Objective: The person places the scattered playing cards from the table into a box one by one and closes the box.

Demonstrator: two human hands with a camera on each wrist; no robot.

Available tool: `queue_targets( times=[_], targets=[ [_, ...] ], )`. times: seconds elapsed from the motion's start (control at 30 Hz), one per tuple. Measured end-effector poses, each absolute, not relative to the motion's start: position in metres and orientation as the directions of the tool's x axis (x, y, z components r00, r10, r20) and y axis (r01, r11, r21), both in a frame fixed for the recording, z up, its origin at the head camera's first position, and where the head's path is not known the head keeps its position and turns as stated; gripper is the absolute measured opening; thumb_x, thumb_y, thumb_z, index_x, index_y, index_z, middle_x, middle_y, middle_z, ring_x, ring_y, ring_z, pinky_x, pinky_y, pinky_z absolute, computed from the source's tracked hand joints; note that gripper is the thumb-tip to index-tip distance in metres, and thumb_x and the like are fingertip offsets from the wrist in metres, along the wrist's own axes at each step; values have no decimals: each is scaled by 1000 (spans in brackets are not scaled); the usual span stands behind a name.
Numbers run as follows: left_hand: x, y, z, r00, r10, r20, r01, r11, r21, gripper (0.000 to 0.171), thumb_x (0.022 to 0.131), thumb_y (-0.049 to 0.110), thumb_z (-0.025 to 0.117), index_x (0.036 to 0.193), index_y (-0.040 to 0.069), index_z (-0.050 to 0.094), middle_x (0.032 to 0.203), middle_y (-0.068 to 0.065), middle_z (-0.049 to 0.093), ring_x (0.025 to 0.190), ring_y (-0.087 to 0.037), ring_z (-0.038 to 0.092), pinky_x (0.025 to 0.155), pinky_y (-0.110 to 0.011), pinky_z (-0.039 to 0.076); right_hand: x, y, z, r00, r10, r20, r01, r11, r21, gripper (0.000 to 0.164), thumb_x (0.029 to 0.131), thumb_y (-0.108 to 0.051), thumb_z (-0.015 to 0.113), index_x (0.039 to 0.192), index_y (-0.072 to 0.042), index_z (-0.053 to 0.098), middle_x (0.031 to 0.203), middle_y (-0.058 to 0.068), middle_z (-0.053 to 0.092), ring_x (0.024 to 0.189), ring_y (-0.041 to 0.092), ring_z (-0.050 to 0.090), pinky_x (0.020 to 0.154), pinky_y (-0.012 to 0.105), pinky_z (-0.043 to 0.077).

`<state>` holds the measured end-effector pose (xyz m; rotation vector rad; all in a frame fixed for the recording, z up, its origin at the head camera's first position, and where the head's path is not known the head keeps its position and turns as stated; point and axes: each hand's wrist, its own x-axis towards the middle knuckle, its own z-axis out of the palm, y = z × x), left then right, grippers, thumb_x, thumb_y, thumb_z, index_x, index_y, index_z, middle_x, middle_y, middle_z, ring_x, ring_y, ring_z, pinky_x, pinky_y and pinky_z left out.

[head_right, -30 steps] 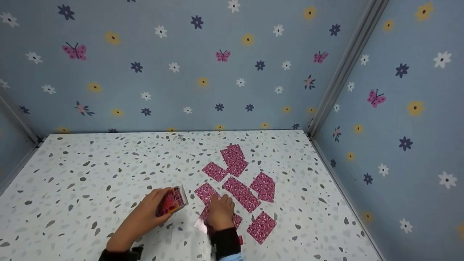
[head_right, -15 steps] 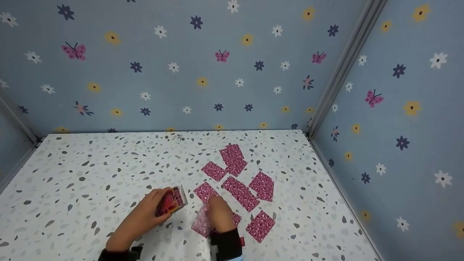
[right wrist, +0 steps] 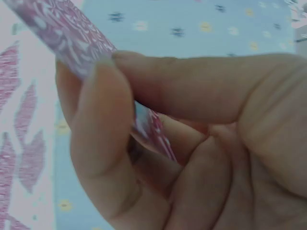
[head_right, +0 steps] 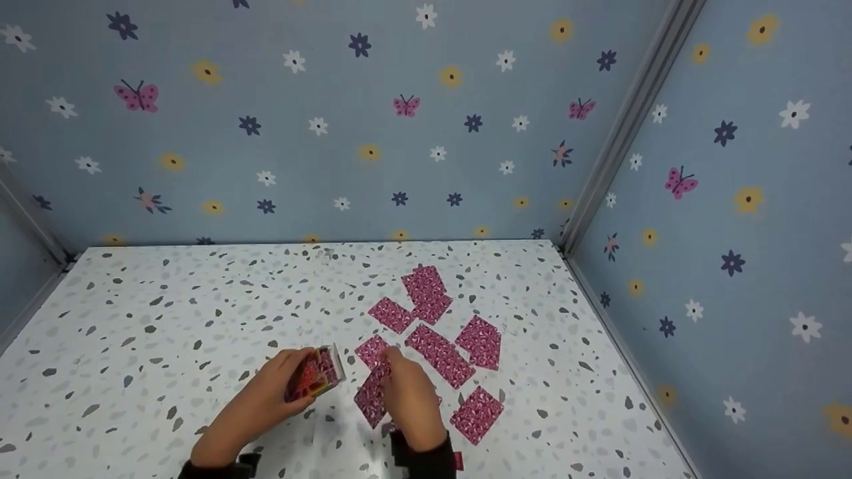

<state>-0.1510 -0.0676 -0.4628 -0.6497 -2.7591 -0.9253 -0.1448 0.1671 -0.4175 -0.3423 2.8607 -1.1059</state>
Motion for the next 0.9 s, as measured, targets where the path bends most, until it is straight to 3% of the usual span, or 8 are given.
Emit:
queue_targets(
  times=[0.13,0.33,0.6,0.9],
  targets=[
    [-148,-66,-459,-897,358,261,442,707,551,66,75,17,74,131,0,45,118,-15,52,104,-25,53,91,-43,49,-133,170,-401,-974,-218,65,-203,700,-684,39,87,0,57,125,-8,50,75,3,56,57,6,47,51,22,44],
    [-144,-63,-452,-886,382,264,464,706,535,65,74,19,75,129,-1,47,113,-14,55,100,-25,56,88,-42,50,-122,172,-389,-970,-191,148,-236,614,-753,37,87,3,56,122,-9,51,82,8,59,56,6,50,49,23,49],
    [-136,-61,-444,-875,401,270,483,728,487,62,75,24,74,127,1,49,109,-9,55,95,-21,55,81,-39,51,-121,168,-387,-970,-178,167,-228,416,-880,38,90,1,55,125,-6,45,116,19,56,60,12,57,51,27,54],
    [-124,-57,-427,-869,405,284,494,735,464,64,74,23,75,129,3,48,113,-8,55,100,-22,55,86,-40,50,-116,162,-383,-963,-157,219,-263,370,-891,37,88,4,54,123,-2,43,112,19,54,64,13,60,56,29,56]
  ],
)
